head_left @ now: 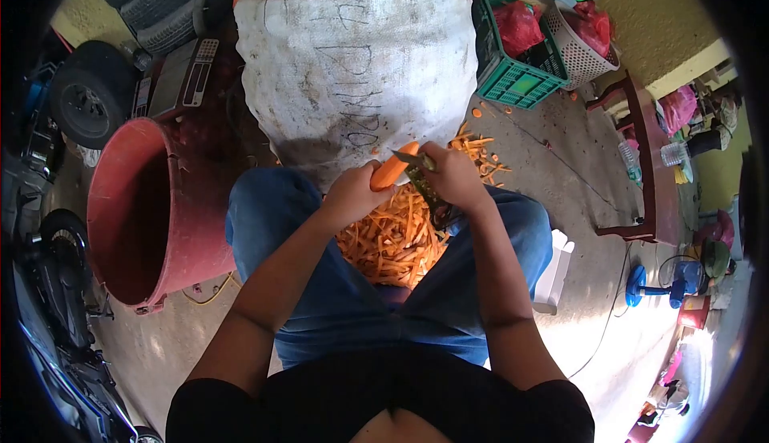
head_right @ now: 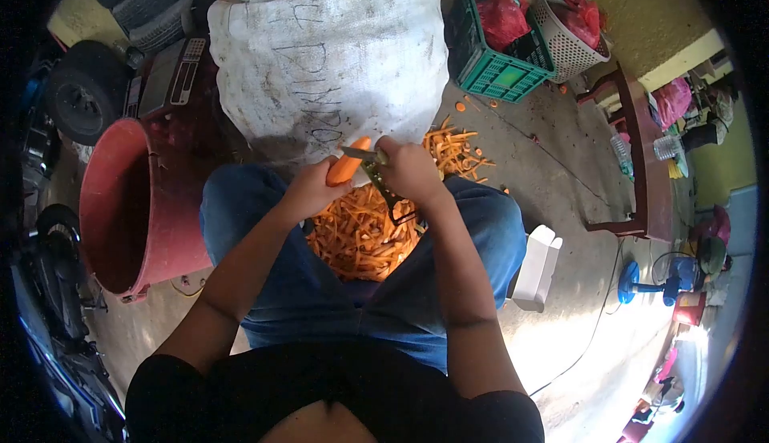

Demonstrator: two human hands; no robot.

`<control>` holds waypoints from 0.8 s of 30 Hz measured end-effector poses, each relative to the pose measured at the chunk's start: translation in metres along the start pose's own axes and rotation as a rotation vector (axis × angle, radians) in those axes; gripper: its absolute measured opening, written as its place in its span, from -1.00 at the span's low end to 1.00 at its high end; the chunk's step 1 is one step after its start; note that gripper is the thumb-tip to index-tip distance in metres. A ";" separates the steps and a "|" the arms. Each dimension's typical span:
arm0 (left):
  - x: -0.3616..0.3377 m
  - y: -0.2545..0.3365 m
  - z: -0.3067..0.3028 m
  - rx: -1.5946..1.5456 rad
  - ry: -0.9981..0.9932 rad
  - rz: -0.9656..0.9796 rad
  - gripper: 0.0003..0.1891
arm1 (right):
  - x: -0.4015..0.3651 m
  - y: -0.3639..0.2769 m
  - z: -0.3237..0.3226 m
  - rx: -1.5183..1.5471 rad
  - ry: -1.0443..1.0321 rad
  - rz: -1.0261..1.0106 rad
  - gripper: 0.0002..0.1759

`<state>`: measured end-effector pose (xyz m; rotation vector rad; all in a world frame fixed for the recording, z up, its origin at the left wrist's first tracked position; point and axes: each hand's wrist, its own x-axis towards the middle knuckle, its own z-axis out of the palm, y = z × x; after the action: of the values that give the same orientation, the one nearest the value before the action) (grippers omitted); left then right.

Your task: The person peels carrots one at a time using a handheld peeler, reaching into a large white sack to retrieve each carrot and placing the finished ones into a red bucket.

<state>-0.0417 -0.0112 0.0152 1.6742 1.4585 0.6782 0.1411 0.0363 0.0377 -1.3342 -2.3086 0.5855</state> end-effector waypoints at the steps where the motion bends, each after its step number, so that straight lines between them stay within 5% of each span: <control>1: 0.000 0.000 0.002 0.015 0.004 -0.006 -0.65 | 0.000 0.002 0.005 -0.042 -0.017 -0.017 -0.82; 9: -0.010 0.014 -0.001 0.042 -0.054 0.192 -0.69 | 0.008 0.025 0.016 -0.043 0.080 0.199 -0.82; 12: -0.023 0.037 -0.004 -0.020 -0.309 0.437 -0.71 | 0.008 0.051 0.018 -0.042 0.044 0.326 -0.78; 19: -0.003 0.009 0.008 -0.826 -0.095 0.388 -0.76 | -0.005 0.027 0.075 0.474 -0.491 -0.022 -0.66; 20: -0.001 0.009 0.008 -0.928 -0.033 0.411 -0.75 | -0.005 0.017 0.082 0.474 -0.487 -0.021 -0.66; 22: -0.006 0.014 0.003 -0.842 0.009 0.415 -0.71 | -0.004 -0.003 0.090 1.099 -0.397 -0.067 -0.58; 24: -0.009 0.016 0.000 -0.845 0.044 0.301 -0.71 | -0.006 -0.017 0.085 1.235 -0.441 0.024 -0.56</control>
<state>-0.0350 -0.0207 0.0293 1.1959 0.7533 1.2835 0.0861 0.0109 -0.0246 -0.6163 -1.5456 2.0060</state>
